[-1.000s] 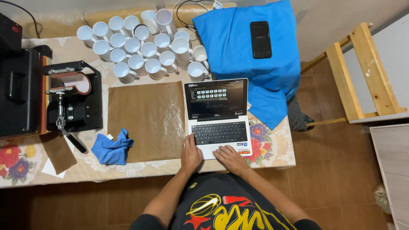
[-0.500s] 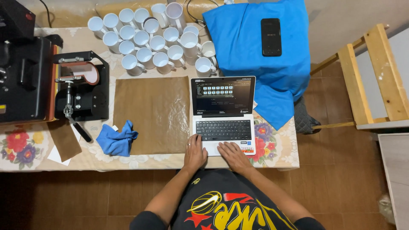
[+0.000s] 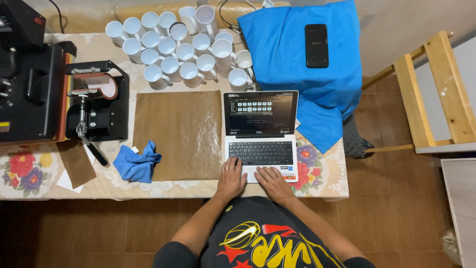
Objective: The person operates a laptop on a table, then picks up a blue cloth and a white mug. They place a brown transfer sheet onto the mug and position it into a mug press machine.
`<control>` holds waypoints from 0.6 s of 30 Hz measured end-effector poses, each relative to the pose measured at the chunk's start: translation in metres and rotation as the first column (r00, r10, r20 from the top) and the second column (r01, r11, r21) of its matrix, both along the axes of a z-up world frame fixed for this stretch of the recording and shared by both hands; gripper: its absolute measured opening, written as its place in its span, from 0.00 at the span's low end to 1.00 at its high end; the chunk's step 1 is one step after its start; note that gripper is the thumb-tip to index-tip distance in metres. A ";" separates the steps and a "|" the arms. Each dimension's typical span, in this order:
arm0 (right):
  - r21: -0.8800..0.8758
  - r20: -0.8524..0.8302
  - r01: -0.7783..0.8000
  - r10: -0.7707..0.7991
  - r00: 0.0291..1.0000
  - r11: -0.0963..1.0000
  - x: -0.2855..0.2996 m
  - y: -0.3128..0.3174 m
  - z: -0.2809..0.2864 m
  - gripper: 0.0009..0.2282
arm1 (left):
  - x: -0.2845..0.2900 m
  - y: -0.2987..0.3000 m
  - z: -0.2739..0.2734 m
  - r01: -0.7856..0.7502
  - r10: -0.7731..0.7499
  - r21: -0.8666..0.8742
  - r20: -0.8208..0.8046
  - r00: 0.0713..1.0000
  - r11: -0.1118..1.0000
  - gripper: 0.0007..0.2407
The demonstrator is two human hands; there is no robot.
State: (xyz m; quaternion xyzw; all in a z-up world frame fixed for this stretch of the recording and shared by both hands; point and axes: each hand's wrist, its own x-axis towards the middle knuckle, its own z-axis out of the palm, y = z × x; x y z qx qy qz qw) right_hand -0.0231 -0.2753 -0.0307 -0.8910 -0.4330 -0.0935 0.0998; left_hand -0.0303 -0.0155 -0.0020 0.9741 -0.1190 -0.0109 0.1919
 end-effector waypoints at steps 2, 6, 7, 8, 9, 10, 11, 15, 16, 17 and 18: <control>0.009 -0.014 0.019 -0.018 1.000 1.000 -0.002 -0.002 -0.002 0.22 | -0.002 -0.001 0.003 0.014 -0.014 0.004 -0.013 1.000 1.000 0.27; 0.040 -0.021 0.027 -0.026 0.999 0.999 -0.001 -0.003 -0.007 0.26 | 0.001 -0.002 0.007 0.041 -0.041 0.003 -0.026 0.999 0.999 0.26; 0.048 -0.024 0.021 -0.020 1.000 0.999 -0.003 -0.002 -0.009 0.25 | -0.001 -0.002 0.007 0.047 -0.047 0.004 -0.023 0.999 0.999 0.27; 0.049 -0.024 0.020 -0.018 1.000 0.999 0.000 -0.001 -0.009 0.25 | 0.002 -0.002 0.007 0.045 -0.045 0.004 -0.023 0.999 0.999 0.27; 0.047 -0.005 0.010 -0.010 1.000 0.999 -0.001 0.000 -0.008 0.23 | 0.002 -0.002 0.007 0.044 -0.044 0.000 -0.027 0.999 0.999 0.26; 0.045 0.014 0.001 -0.001 1.000 0.999 -0.003 0.000 -0.007 0.22 | 0.002 -0.002 0.008 0.042 -0.043 -0.005 -0.031 0.999 0.999 0.26; 0.045 0.012 0.002 -0.003 1.000 0.999 -0.003 -0.001 -0.010 0.22 | 0.001 -0.001 0.009 0.044 -0.044 -0.004 -0.032 0.999 0.999 0.26; -0.021 -0.028 0.007 -0.007 1.000 1.000 0.000 -0.003 -0.020 0.22 | 0.007 -0.002 0.016 0.046 -0.045 0.007 -0.098 0.994 0.999 0.26; -0.015 -0.015 -0.003 0.003 1.000 1.000 0.000 -0.003 -0.023 0.23 | 0.008 -0.002 0.018 0.044 -0.041 0.016 -0.131 0.991 0.999 0.27; -0.015 -0.018 -0.006 0.006 1.000 1.000 0.000 -0.001 -0.022 0.23 | 0.007 -0.002 0.013 0.041 -0.038 0.016 -0.134 0.990 0.999 0.27; 0.007 -0.045 -0.023 0.023 0.999 1.000 -0.001 0.000 -0.020 0.21 | 0.006 -0.002 0.006 0.038 -0.037 0.009 -0.090 0.995 0.999 0.27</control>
